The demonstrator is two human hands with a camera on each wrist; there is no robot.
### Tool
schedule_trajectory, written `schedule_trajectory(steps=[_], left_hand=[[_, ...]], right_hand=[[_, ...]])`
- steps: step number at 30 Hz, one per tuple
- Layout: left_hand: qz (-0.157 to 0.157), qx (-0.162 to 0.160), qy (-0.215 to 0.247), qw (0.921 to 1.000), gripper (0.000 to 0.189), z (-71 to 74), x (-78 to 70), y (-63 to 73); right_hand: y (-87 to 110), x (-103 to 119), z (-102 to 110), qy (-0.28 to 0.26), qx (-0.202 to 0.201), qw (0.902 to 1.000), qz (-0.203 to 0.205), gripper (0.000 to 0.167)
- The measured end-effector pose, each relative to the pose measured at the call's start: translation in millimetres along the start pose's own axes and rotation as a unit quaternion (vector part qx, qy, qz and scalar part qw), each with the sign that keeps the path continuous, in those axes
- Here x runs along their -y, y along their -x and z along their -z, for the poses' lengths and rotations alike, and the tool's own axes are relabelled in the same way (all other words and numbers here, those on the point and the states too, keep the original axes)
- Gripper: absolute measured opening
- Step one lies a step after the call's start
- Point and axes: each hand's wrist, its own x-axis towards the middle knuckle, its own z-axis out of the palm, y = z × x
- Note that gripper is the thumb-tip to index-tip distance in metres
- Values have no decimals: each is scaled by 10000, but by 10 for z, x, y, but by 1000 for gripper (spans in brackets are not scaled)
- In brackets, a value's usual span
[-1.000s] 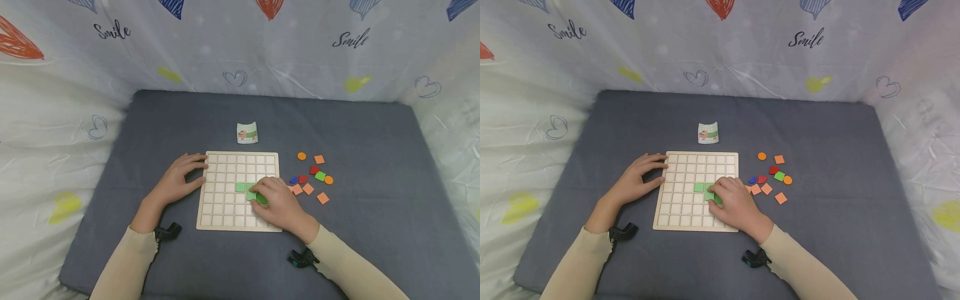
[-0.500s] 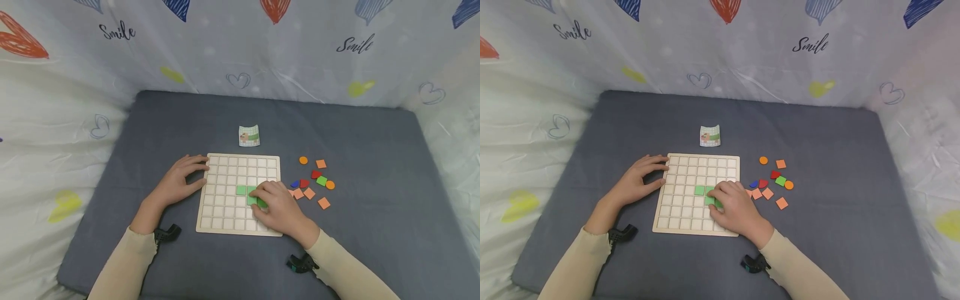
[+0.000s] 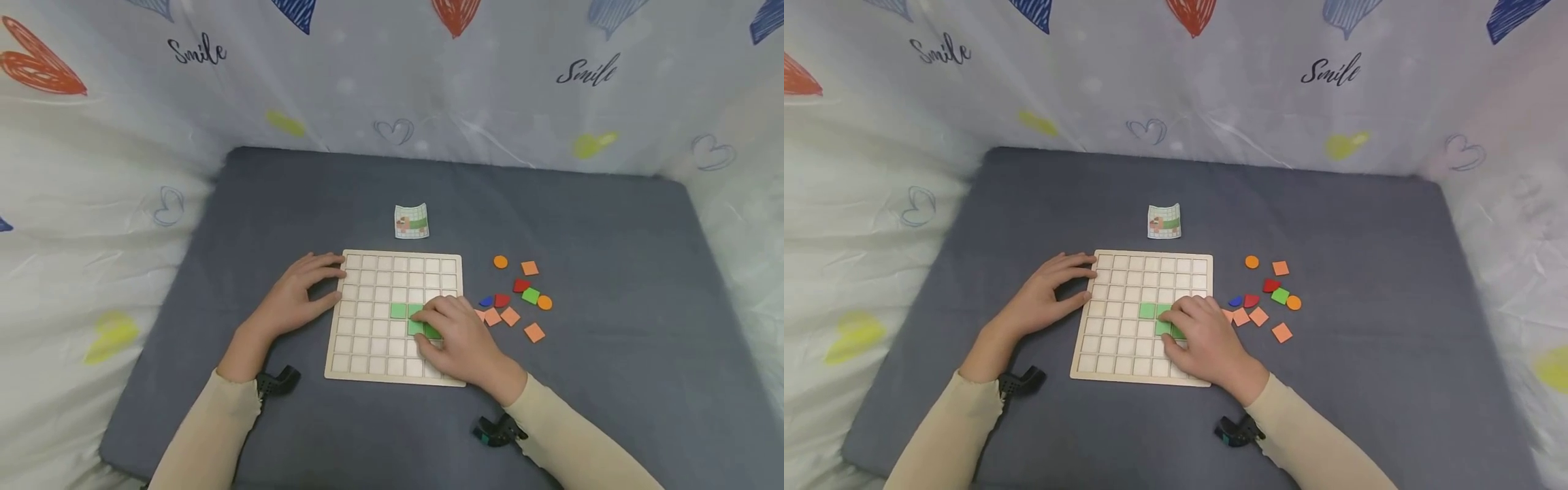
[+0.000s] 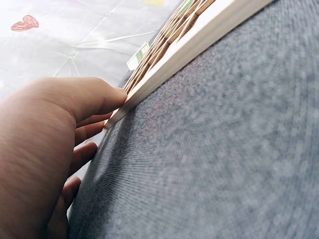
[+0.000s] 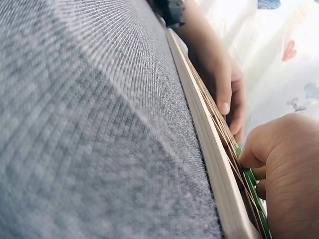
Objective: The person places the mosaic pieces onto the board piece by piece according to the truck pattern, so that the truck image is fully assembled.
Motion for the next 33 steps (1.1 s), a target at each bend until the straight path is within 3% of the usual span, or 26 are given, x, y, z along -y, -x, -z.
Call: schedule_trajectory(steps=[9,33], left_hand=[[-54,-51,-18,10000,41,61,-28,-30],[-70,-17,50,10000,40,-13,-13,-17]], right_hand=[[-21,0,10,-42,-54,10000,48,19],[20,-1,48,-70,-109,9998,128,15]])
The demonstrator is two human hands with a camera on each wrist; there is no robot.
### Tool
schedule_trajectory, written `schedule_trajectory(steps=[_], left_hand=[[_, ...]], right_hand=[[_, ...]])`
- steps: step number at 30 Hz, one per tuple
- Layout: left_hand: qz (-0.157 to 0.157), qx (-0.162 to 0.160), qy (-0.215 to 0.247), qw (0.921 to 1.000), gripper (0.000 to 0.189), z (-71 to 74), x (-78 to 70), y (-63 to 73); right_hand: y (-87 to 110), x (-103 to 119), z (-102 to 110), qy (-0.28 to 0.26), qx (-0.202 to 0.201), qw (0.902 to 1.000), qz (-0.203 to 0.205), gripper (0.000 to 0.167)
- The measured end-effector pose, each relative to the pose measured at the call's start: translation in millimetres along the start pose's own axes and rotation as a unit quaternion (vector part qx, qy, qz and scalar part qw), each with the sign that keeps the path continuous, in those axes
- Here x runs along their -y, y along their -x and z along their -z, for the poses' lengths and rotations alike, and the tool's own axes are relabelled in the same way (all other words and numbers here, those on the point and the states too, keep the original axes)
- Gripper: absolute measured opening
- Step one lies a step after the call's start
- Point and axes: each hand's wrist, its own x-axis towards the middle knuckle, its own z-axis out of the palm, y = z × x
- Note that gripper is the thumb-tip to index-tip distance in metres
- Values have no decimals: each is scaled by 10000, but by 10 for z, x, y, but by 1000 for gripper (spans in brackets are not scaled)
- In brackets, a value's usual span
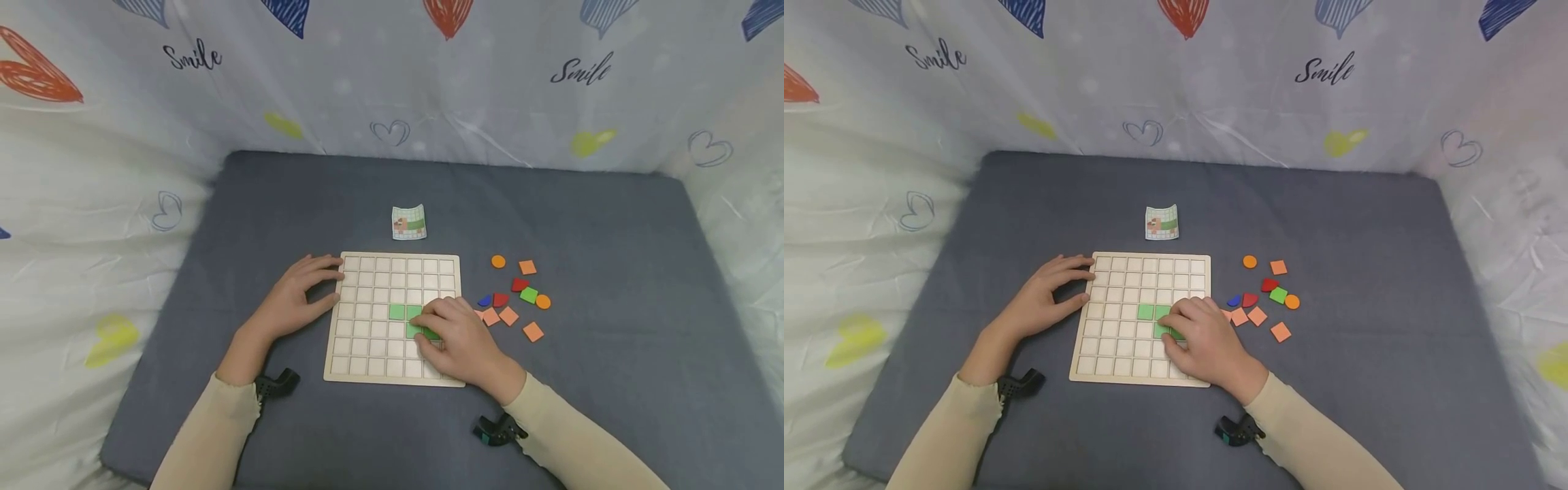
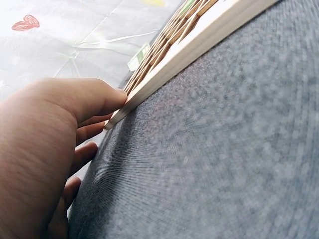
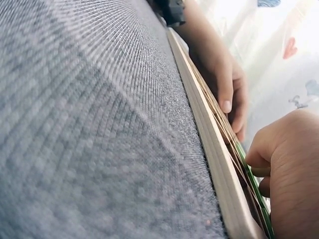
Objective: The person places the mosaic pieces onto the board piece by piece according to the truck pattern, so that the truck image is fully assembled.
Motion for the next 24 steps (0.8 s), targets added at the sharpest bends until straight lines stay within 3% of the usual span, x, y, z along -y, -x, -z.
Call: schedule_trajectory(steps=[13,24], left_hand=[[-21,-37,-36,10000,40,-1,-2,-12],[46,17,-118,9999,40,2,-13,1]], right_hand=[[42,-13,49,-220,-420,9987,-211,14],[110,-167,297,6,-737,9936,-852,23]])
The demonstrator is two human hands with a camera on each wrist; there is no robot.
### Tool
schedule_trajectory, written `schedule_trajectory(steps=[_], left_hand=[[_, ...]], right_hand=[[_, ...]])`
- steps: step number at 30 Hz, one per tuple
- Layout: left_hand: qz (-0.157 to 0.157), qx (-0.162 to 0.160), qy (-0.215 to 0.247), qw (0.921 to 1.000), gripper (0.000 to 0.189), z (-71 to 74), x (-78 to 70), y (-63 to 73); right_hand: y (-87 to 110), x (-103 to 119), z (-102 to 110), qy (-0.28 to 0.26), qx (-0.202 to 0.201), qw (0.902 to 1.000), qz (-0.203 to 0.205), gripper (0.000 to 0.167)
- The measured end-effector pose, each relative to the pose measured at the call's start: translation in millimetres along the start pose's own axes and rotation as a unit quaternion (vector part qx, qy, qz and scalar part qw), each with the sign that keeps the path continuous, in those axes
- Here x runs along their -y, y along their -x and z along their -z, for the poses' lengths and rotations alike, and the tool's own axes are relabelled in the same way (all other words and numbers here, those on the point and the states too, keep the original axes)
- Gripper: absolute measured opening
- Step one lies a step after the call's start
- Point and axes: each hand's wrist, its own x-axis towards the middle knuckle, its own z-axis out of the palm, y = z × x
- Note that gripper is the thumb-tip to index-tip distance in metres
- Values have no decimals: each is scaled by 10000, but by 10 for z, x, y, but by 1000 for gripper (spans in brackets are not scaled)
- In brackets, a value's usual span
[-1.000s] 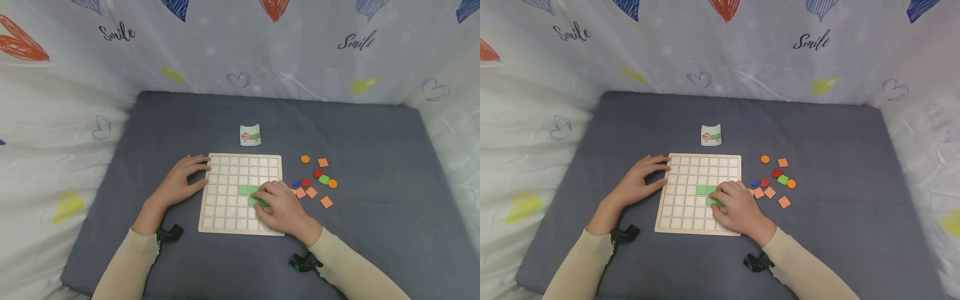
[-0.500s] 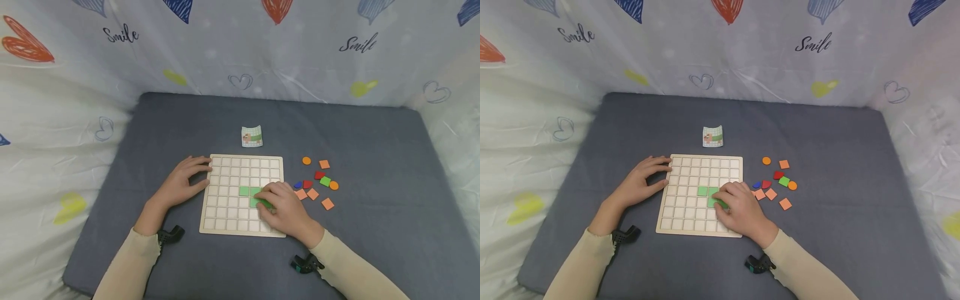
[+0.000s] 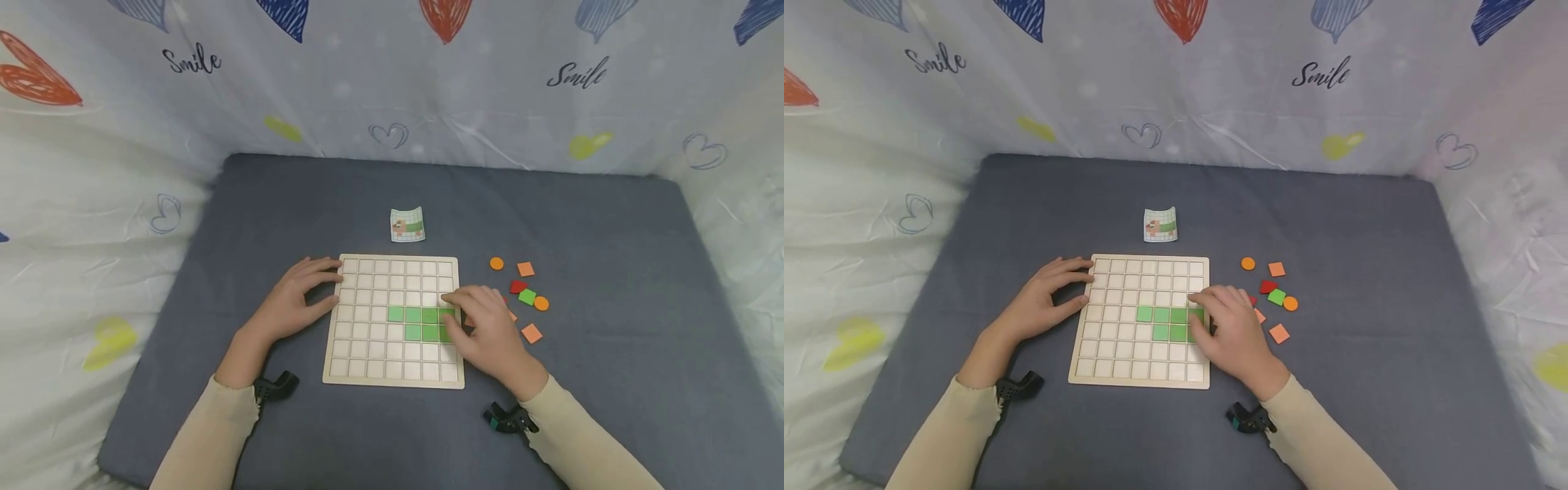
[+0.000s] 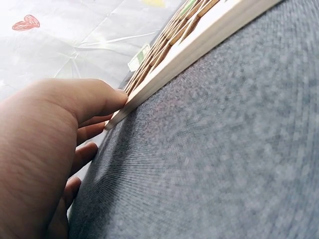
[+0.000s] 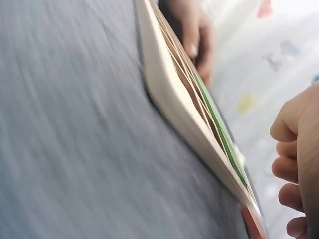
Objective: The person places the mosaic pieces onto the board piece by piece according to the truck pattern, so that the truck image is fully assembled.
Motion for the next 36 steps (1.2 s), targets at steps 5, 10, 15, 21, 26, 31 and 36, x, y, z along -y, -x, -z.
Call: schedule_trajectory(steps=[5,10,15,21,26,31,36], left_hand=[[-57,-42,53,10000,40,0,17,11],[-62,-40,60,10000,40,-23,19,-1],[-41,0,60,10000,39,-43,23,-9],[-45,-26,47,10000,40,-18,13,2],[-47,-43,96,9999,40,1,10,13],[-48,-42,125,9999,40,1,-6,5],[-23,-30,59,10000,40,-6,-5,5]], right_hand=[[-17,-152,144,314,-268,9991,-81,26],[31,-356,340,481,-400,9976,-285,23],[125,-522,552,576,-492,9950,-644,24],[197,-700,740,617,-465,9921,-987,25],[220,-813,819,764,-264,9874,-1360,27],[244,-853,820,847,-2,9798,-1809,30],[265,-852,797,886,53,9770,-1940,29]])
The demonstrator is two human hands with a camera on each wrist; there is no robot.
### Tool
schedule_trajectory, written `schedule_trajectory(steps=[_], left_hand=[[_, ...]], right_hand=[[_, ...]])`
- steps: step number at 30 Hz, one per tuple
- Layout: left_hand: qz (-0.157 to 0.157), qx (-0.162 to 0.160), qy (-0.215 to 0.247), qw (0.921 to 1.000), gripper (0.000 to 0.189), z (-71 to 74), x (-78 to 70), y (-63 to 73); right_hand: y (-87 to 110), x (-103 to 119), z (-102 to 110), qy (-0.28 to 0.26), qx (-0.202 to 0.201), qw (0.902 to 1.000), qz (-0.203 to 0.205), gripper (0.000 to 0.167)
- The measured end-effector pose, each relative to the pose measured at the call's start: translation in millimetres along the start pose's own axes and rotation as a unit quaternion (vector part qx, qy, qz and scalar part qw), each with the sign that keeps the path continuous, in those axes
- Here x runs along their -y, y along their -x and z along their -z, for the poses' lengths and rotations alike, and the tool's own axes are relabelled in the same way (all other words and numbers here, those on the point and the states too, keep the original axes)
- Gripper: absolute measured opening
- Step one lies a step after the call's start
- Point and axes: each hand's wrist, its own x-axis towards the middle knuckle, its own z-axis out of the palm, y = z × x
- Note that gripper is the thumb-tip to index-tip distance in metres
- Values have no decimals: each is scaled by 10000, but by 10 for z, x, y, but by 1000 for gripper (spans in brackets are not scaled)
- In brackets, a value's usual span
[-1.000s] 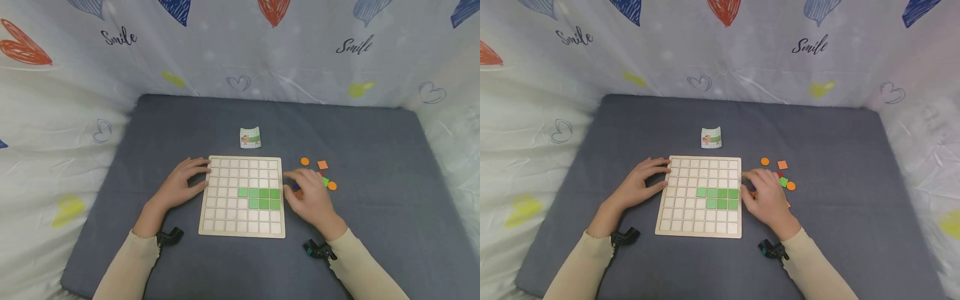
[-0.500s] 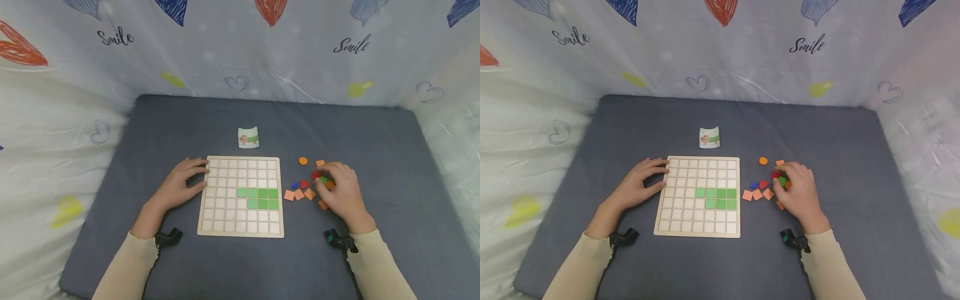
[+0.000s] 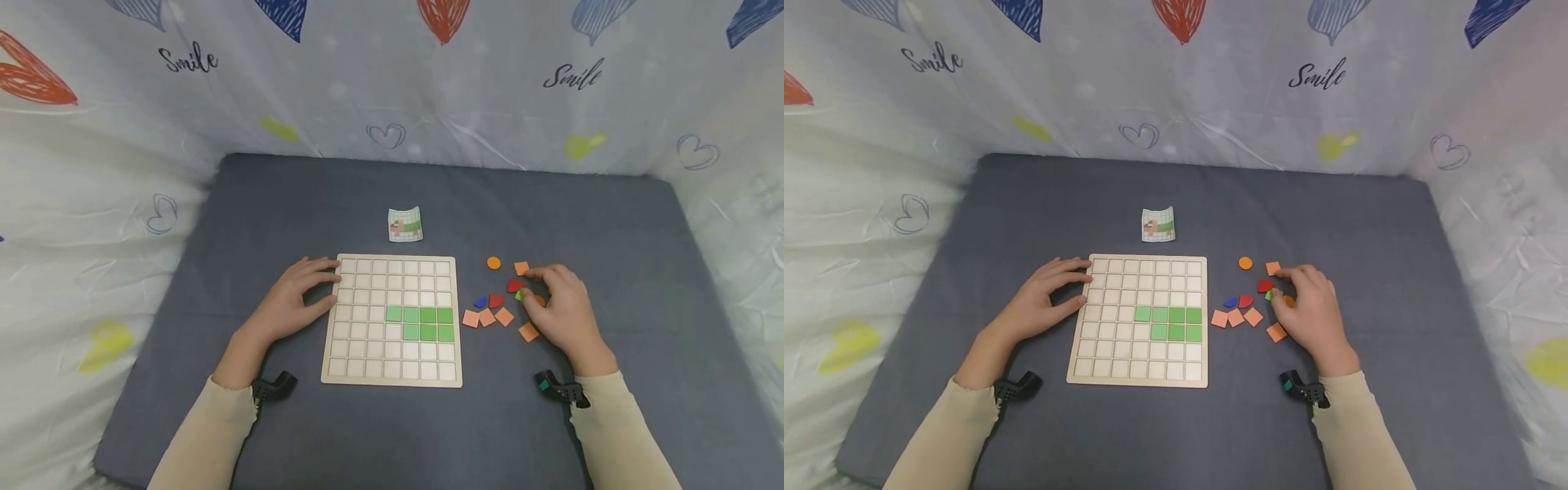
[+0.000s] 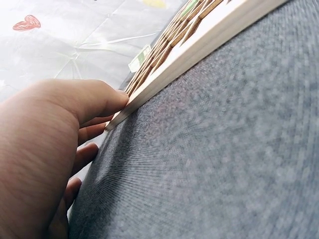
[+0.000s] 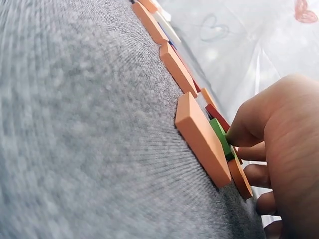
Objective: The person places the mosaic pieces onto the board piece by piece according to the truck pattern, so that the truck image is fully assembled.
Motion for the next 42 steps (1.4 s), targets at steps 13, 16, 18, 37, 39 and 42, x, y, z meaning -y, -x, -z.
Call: schedule_trajectory(steps=[13,16,18,37,39,42], left_hand=[[-89,-37,-32,9999,40,10,-2,-28],[-96,2,-5,10000,39,-10,-10,-34],[-95,16,7,10000,39,-17,-18,-36],[66,41,-53,10000,41,-2,3,15],[56,34,-51,10000,40,-1,3,14],[14,1,-50,10000,40,2,9,7]], right_hand=[[-2,10,69,201,132,9993,278,19],[14,-15,114,304,227,9981,495,21],[21,-24,140,361,295,9973,575,25],[-25,21,103,509,302,9979,252,21],[-21,29,104,531,248,9979,260,22],[-19,41,108,516,160,9981,305,22]])
